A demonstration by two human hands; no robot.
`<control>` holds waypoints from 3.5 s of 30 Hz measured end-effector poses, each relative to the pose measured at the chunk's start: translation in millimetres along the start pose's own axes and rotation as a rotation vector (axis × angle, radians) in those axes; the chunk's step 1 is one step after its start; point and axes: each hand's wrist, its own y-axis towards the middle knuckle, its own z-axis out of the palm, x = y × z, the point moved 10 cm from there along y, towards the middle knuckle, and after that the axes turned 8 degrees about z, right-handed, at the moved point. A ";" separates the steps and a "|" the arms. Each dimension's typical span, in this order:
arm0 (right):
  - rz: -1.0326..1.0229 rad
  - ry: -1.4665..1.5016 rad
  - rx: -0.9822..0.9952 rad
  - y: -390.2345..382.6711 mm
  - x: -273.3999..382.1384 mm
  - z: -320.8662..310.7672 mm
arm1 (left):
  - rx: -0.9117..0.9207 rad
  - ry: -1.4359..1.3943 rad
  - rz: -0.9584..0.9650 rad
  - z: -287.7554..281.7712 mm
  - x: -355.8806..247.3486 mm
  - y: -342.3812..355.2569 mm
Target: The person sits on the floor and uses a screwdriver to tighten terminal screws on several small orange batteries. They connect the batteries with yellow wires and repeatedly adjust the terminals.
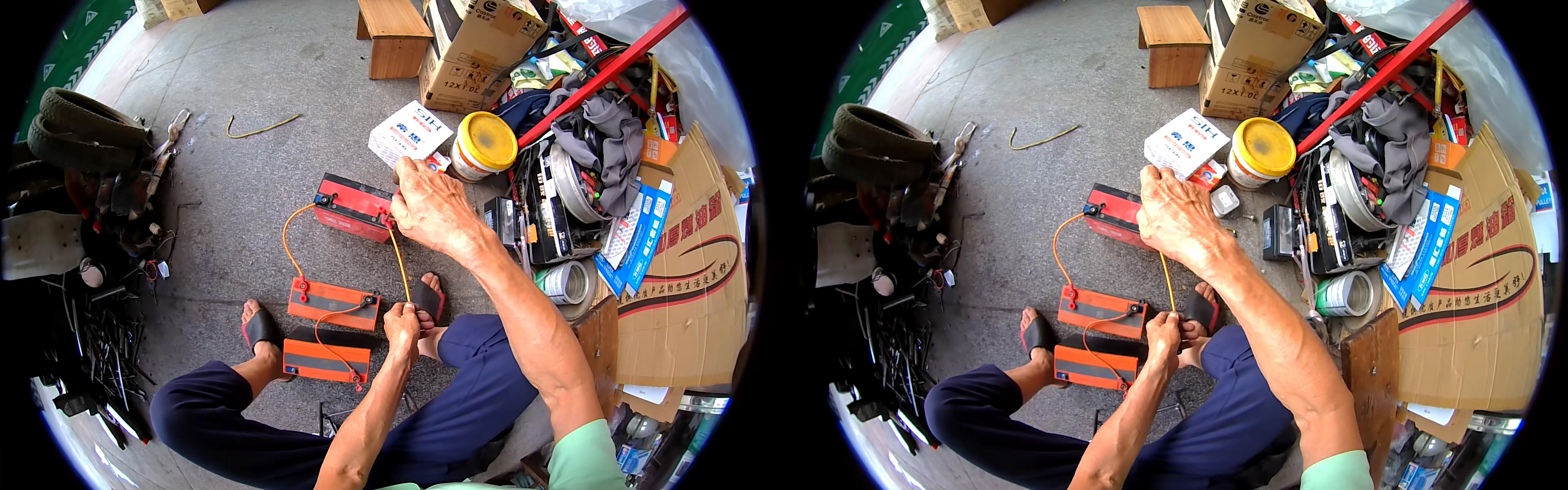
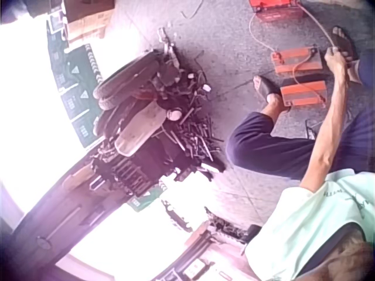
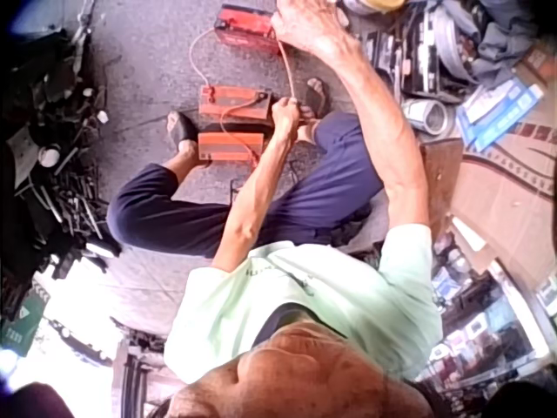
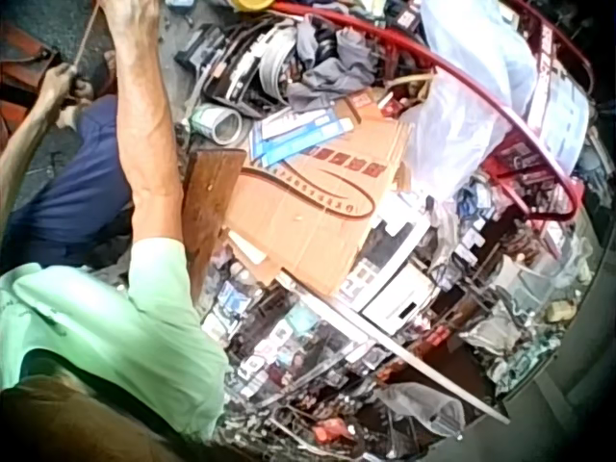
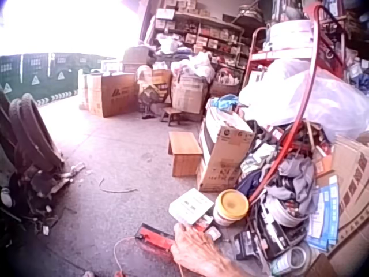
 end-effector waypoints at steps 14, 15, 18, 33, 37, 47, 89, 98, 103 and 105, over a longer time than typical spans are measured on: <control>0.130 -0.036 0.130 1.9 -15.5 8.4 | -0.037 -0.018 0.086 -0.4 -4.7 -4.9; 0.163 -0.031 0.218 2.2 -15.9 13.8 | -0.042 0.026 0.099 -1.6 -4.9 -5.3; 0.241 -0.020 0.414 2.0 -11.6 19.8 | -0.064 0.163 0.201 -5.2 -8.5 -6.1; 0.135 -0.068 0.251 2.7 -13.0 16.6 | -0.009 1.007 0.699 37.3 -124.4 41.8; 0.178 -0.060 0.280 2.2 -14.1 15.0 | -0.052 1.026 0.747 35.2 -123.6 58.7; 0.196 -0.082 0.324 1.7 -16.2 16.9 | 0.028 1.043 0.736 48.4 -114.5 68.8; 0.116 -0.122 0.117 2.5 -22.5 9.3 | 0.154 1.801 0.885 -106.5 -281.3 -144.8; 0.151 -0.145 0.150 3.6 -25.8 10.8 | 0.199 1.812 0.869 -101.2 -273.6 -139.5; 0.147 -0.094 0.141 2.0 -26.8 9.8 | 0.215 1.830 0.877 -99.0 -272.0 -137.1; 0.196 -0.108 0.220 3.4 -25.7 12.8 | 0.213 1.828 0.882 -99.8 -270.9 -136.9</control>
